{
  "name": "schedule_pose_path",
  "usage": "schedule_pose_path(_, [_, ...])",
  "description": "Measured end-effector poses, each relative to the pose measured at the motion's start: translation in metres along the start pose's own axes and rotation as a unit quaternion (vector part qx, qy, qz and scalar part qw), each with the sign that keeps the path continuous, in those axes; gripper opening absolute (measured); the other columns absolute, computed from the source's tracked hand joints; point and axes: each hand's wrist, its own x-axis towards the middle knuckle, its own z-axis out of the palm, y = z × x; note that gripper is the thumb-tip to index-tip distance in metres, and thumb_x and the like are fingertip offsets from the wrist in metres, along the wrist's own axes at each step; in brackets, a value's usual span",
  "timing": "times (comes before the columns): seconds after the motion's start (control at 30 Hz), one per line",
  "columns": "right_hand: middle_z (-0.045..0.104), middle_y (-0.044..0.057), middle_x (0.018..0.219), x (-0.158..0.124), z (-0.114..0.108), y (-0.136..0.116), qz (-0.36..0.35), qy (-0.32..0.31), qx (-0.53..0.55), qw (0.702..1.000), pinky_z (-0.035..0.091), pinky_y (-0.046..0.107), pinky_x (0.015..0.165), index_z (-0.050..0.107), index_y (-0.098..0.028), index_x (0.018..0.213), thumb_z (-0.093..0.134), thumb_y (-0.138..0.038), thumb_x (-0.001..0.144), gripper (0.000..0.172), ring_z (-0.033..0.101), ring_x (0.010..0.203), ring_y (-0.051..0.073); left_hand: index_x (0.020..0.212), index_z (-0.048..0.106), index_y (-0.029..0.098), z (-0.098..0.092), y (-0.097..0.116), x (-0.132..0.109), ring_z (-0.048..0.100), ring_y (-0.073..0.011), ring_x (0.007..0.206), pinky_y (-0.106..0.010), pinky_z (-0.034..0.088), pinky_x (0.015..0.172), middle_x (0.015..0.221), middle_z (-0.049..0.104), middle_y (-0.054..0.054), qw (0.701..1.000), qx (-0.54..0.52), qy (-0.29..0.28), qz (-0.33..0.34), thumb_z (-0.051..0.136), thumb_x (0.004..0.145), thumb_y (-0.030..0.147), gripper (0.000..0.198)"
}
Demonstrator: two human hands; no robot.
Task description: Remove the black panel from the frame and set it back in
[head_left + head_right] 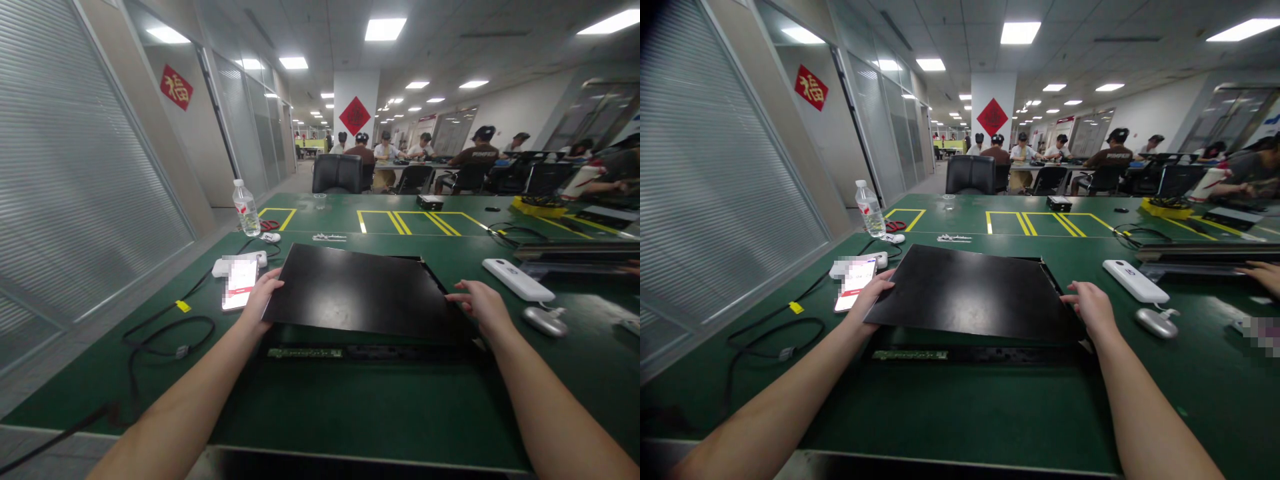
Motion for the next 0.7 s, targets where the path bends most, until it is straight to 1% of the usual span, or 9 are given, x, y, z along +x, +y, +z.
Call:
schedule_pose_path(0.2, [0.071, 0.012, 0.068, 0.002, 0.0, 0.003, -0.002, 0.004, -0.01, 1.0, 0.033, 0.024, 0.046, 0.06, -0.019, 0.083, 0.057, -0.037, 0.078, 0.019, 0.058, 0.055, 0.016, 0.11, 0.07, 0.012, 0.002, 0.003, -0.003, 0.069, -0.0226, 0.07, -0.03, 0.052, 0.063, 0.078, 0.076, -0.004, 1.0, 0.012, 0.011, -0.016, 0.073, 0.052, 0.016, 0.058])
schedule_pose_path(0.33, [0.073, 0.012, 0.072, 0.005, -0.001, 0.008, -0.026, 0.004, -0.045, 0.999, 0.035, 0.026, 0.047, 0.062, -0.019, 0.085, 0.057, -0.04, 0.078, 0.022, 0.06, 0.057, 0.018, 0.111, 0.069, 0.013, 0.003, 0.003, -0.005, 0.069, -0.0216, 0.072, -0.028, 0.052, 0.065, 0.081, 0.076, -0.005, 1.0, 0.016, 0.014, -0.015, 0.073, 0.055, 0.016, 0.057])
schedule_pose_path(0.4, [0.074, 0.011, 0.075, 0.008, -0.002, 0.011, -0.035, 0.003, -0.067, 0.997, 0.037, 0.027, 0.049, 0.063, -0.019, 0.087, 0.057, -0.041, 0.079, 0.023, 0.062, 0.062, 0.019, 0.112, 0.068, 0.014, 0.003, 0.003, -0.005, 0.069, -0.0214, 0.072, -0.028, 0.052, 0.064, 0.082, 0.076, -0.005, 0.999, 0.02, 0.017, -0.02, 0.074, 0.055, 0.016, 0.057])
schedule_pose_path(0.53, [0.076, 0.01, 0.079, 0.014, -0.006, 0.015, -0.057, 0.003, -0.127, 0.99, 0.041, 0.029, 0.055, 0.066, -0.02, 0.088, 0.056, -0.042, 0.079, 0.026, 0.068, 0.076, 0.024, 0.114, 0.068, 0.015, 0.003, 0.003, -0.006, 0.07, -0.0229, 0.073, -0.029, 0.053, 0.064, 0.081, 0.076, -0.005, 0.999, 0.032, 0.016, -0.034, 0.073, 0.058, 0.015, 0.056])
schedule_pose_path(0.7, [0.077, 0.007, 0.081, 0.013, -0.006, 0.011, -0.077, 0.006, -0.235, 0.969, 0.042, 0.032, 0.063, 0.069, -0.023, 0.086, 0.054, -0.044, 0.08, 0.026, 0.066, 0.084, 0.026, 0.112, 0.069, 0.016, 0.005, 0.004, -0.008, 0.071, -0.0223, 0.071, -0.029, 0.053, 0.064, 0.082, 0.077, -0.005, 0.998, 0.034, 0.026, -0.037, 0.069, 0.062, 0.012, 0.051])
